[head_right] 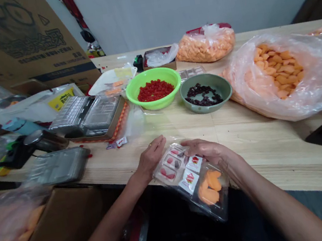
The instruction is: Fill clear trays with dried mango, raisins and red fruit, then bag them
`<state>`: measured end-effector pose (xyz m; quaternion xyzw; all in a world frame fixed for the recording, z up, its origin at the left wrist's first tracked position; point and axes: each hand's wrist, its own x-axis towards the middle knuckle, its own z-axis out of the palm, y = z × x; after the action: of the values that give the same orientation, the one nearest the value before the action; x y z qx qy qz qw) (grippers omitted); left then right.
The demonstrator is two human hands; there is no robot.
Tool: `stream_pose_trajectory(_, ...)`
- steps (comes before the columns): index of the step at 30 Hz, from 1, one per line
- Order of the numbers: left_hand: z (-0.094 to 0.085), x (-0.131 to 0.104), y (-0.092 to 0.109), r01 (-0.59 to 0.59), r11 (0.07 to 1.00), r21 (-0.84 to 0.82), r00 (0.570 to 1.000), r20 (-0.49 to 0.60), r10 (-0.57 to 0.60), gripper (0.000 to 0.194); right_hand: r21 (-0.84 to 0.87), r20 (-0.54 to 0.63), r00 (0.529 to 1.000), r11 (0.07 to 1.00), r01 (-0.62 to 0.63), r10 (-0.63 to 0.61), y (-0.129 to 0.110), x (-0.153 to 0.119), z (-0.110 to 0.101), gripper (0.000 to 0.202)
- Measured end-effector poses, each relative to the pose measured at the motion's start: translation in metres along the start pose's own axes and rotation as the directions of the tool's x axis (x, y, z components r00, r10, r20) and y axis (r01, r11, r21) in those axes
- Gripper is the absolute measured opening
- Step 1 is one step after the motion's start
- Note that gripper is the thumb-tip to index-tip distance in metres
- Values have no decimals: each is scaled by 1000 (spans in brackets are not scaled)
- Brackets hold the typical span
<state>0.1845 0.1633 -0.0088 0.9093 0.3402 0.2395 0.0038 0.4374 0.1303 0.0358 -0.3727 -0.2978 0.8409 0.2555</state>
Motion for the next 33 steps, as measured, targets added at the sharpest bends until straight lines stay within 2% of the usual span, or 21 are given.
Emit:
stream_pose_trajectory(4, -13, -1, -2, -62, 974, -217, 998, -20, 59, 58, -26, -119, 993, 999, -31, 27, -1, 4, -13, 59)
stream_pose_trajectory(7, -19, 0, -4, -99, 952, -291, 995, -38, 92, 68, -38, -242, 969, 997, -67, 56, -6, 3, -17, 67)
stream_pose_trajectory(10, -17, -1, -2, -160, 960, -230, 987, -43, 154, 72, -41, -419, 905, 994, -103, 77, -8, 4, -14, 82)
stream_pose_trajectory(13, -9, -4, 4, -184, 977, -107, 982, -62, 178, 70, -51, -491, 871, 997, -60, 27, -6, 8, -10, 88)
stream_pose_trajectory(16, 0, -9, 12, -151, 988, -27, 986, -80, 149, 66, -108, -543, 838, 994, -1, -58, -3, 10, -4, 85)
stream_pose_trajectory(20, 7, -12, 17, -38, 999, 15, 994, -98, 39, 67, -197, -633, 762, 980, 13, -137, 0, 13, 11, 77)
stream_pose_trajectory(22, 5, -10, 16, 11, 1000, -5, 996, -93, -11, 67, -200, -614, 776, 980, 21, -142, 0, 12, 17, 75)
stream_pose_trajectory(25, -1, -6, 9, 56, 997, -55, 997, -50, -59, 72, -122, -508, 859, 992, -2, -61, 2, 7, 18, 81)
stream_pose_trajectory(27, -5, -5, 2, 66, 995, -71, 998, -9, -67, 76, -69, -440, 898, 997, -31, -3, 3, -1, 13, 88)
stream_pose_trajectory(33, -10, -8, -7, 52, 997, -54, 998, 46, -50, 81, -5, -264, 964, 1000, -9, 7, 9, -16, 2, 93)
